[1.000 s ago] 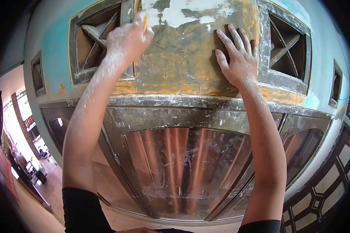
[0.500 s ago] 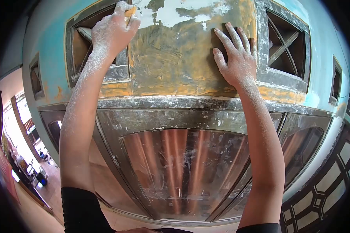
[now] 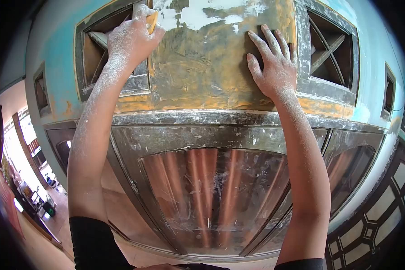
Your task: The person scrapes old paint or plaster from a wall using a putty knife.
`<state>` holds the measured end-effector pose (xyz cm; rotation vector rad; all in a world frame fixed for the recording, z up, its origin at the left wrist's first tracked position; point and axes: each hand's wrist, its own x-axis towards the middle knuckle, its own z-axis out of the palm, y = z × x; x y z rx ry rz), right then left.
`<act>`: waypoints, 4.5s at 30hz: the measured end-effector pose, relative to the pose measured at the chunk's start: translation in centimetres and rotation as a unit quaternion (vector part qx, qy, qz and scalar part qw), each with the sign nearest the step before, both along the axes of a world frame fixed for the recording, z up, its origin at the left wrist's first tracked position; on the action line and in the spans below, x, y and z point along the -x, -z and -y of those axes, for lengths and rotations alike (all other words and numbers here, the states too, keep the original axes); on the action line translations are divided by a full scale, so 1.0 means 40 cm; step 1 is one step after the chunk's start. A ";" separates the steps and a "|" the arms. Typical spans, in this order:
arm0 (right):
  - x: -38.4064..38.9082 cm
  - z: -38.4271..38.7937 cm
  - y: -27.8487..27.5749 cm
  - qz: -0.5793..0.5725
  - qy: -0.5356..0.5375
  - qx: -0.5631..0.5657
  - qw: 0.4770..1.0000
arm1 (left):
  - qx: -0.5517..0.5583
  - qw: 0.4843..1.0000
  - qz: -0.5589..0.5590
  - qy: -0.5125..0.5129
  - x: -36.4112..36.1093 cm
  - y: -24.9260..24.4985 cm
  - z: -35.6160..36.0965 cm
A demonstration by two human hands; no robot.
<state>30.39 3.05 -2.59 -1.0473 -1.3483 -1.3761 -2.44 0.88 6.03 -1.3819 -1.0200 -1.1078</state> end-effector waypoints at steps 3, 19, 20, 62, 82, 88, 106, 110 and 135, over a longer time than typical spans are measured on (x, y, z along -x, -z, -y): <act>0.000 0.001 0.001 0.000 0.002 -0.003 1.000 | -0.004 1.000 -0.006 0.001 -0.007 -0.026 0.005; 0.002 0.007 0.004 -0.003 -0.004 0.003 1.000 | -0.043 0.997 -0.042 0.047 -0.091 -0.057 -0.009; 0.002 0.009 0.004 -0.003 -0.007 0.004 1.000 | -0.008 0.999 -0.038 0.031 -0.110 -0.037 -0.005; 0.014 0.006 0.028 -0.035 -0.002 0.009 0.999 | 0.092 0.992 -0.044 0.075 -0.154 0.039 0.003; 0.012 0.016 0.040 -0.052 -0.019 0.019 0.998 | 0.059 0.993 -0.015 0.099 -0.241 -0.265 0.034; 0.005 0.014 0.050 -0.050 -0.034 0.024 0.998 | 0.019 0.996 -0.019 0.082 -0.246 -0.199 0.055; 0.004 0.020 0.057 -0.054 -0.021 0.019 0.998 | 0.038 0.997 -0.056 0.029 -0.134 -0.085 0.012; 0.009 0.021 0.057 -0.054 -0.013 0.025 0.998 | 0.028 0.999 -0.037 0.006 -0.154 -0.109 0.012; 0.008 0.026 0.059 -0.051 -0.013 0.038 0.998 | 0.061 0.996 -0.018 0.056 -0.163 -0.223 0.099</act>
